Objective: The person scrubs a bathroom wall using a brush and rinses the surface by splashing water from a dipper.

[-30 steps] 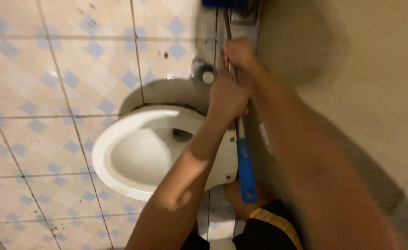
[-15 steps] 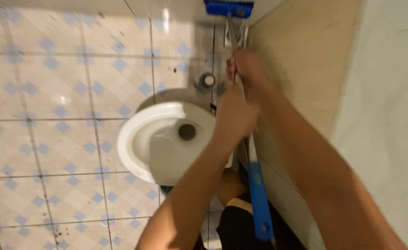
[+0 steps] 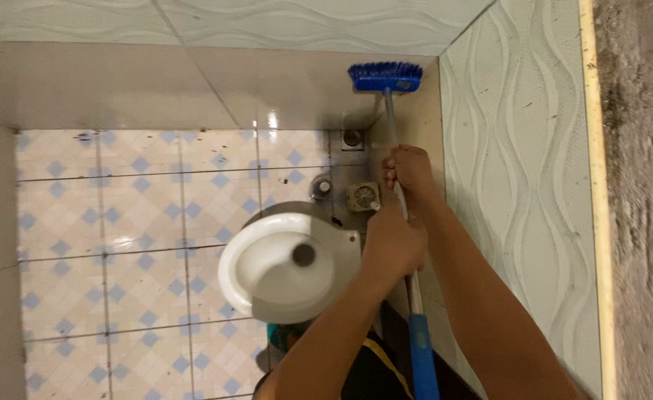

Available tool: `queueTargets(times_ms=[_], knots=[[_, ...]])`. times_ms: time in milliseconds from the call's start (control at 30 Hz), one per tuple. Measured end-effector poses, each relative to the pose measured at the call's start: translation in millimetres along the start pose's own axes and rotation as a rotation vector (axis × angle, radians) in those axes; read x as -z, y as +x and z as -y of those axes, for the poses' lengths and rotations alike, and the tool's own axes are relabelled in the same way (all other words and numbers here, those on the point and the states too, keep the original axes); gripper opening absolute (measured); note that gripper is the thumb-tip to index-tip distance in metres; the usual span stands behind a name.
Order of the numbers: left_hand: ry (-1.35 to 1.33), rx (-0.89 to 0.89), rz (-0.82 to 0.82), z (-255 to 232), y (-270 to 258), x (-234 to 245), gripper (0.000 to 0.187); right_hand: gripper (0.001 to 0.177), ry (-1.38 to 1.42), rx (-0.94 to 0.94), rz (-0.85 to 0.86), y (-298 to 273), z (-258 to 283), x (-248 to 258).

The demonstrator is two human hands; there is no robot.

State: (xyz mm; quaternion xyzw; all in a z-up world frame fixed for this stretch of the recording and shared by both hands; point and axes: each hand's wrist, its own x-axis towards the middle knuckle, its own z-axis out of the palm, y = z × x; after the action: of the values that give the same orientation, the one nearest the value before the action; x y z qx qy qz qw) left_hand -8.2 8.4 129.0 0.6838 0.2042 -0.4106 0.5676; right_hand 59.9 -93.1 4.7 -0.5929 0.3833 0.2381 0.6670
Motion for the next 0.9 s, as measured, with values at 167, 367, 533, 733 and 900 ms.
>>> queueTargets(times_ms=[167,367,533,733,900], knots=[[0.125,-0.080,-0.062,69,135,-26,0.041,0.019,-0.085,-0.070,0.028,117,-69,27],[0.367,-0.094,-0.012,157,305,-26,0.026,0.021,-0.283,-0.164,0.130,317,-196,50],[0.229,0.054,0.011,206,375,-36,0.027,0.024,-0.365,-0.176,0.206,415,-278,72],[0.210,-0.059,-0.163,233,361,-24,0.025,0.027,-0.309,-0.237,0.064,411,-309,58],[-0.154,0.156,-0.042,164,258,23,0.051,0.027,-0.164,-0.144,0.048,313,-235,15]])
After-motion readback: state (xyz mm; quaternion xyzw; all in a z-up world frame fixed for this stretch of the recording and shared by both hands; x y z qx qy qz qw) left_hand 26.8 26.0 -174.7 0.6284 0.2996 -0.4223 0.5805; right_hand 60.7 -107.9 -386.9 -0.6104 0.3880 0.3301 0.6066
